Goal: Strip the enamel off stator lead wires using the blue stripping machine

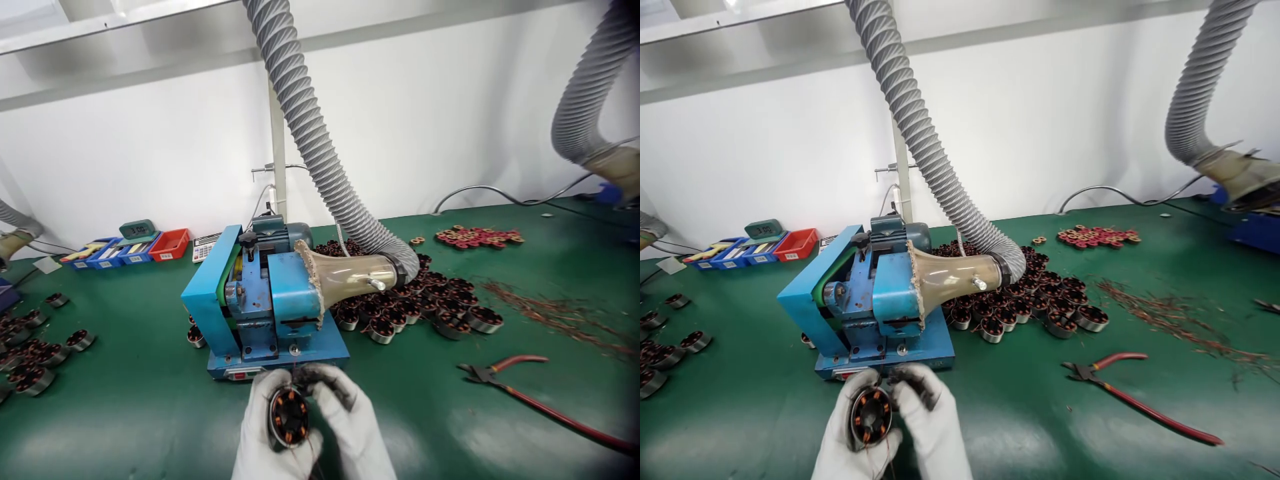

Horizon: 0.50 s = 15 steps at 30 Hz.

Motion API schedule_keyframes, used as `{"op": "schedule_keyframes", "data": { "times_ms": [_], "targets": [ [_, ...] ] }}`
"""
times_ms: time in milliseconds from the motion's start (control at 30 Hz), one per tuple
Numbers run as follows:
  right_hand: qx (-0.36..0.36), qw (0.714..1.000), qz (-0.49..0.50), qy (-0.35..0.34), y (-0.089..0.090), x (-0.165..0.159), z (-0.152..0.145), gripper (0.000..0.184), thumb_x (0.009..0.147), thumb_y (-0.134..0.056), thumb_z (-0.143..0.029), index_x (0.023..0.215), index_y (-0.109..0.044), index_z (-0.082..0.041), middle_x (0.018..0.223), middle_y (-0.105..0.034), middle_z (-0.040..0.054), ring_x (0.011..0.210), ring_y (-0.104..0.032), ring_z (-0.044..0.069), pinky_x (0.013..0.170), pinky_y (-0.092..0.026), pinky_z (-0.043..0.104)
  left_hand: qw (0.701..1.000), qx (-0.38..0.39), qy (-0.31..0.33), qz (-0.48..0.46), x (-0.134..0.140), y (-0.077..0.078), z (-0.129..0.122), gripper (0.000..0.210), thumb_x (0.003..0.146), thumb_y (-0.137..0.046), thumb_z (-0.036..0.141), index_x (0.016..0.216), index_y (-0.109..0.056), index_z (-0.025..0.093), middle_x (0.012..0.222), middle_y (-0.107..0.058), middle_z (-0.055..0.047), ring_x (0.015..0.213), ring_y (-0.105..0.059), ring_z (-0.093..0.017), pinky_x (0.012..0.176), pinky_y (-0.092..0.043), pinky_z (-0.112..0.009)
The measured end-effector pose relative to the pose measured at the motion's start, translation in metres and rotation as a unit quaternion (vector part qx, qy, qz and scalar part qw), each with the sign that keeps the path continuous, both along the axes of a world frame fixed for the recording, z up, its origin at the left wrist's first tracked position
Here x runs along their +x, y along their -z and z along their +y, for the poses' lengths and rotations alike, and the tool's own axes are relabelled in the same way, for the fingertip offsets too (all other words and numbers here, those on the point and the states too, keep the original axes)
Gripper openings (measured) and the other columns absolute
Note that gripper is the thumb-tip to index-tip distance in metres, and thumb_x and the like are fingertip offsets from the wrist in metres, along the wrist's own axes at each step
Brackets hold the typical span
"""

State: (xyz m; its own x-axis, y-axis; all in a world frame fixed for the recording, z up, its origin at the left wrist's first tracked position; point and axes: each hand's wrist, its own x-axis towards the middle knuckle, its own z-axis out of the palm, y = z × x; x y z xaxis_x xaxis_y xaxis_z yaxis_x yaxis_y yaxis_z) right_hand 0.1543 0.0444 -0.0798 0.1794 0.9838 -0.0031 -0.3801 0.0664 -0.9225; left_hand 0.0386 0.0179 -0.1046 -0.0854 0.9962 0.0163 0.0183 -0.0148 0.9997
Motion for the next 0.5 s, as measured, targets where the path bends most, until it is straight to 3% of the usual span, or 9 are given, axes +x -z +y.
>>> {"op": "schedule_keyframes", "data": {
  "times_ms": [133, 500],
  "targets": [
    [0.021, 0.997, -0.067, 0.031, 0.008, -0.009, 0.007, 0.025, 0.056, -0.071, -0.032, 0.077, -0.069, -0.018, 0.082, -0.072, 0.0089, 0.077, -0.065, 0.025, 0.073, -0.053, 0.035, 0.999, 0.026, 0.004, 0.031, 0.017, 0.001, 0.029, 0.052, 0.059, -0.065, 0.019, 0.109, -0.051, 0.021, 0.118, -0.055, -0.012, 0.109, -0.054, -0.029, 0.095, -0.042, -0.042],
    [-0.005, 0.993, -0.106, 0.049, 0.007, 0.001, 0.050, 0.021, 0.070, -0.060, -0.034, 0.079, -0.068, -0.016, 0.085, -0.071, 0.0100, 0.079, -0.065, 0.025, 0.077, -0.051, 0.039, 0.994, 0.006, -0.003, -0.105, 0.047, -0.006, 0.069, 0.050, 0.058, -0.059, 0.012, 0.105, -0.044, 0.020, 0.111, -0.059, -0.009, 0.103, -0.057, -0.022, 0.096, -0.040, -0.036]
  ]
}}
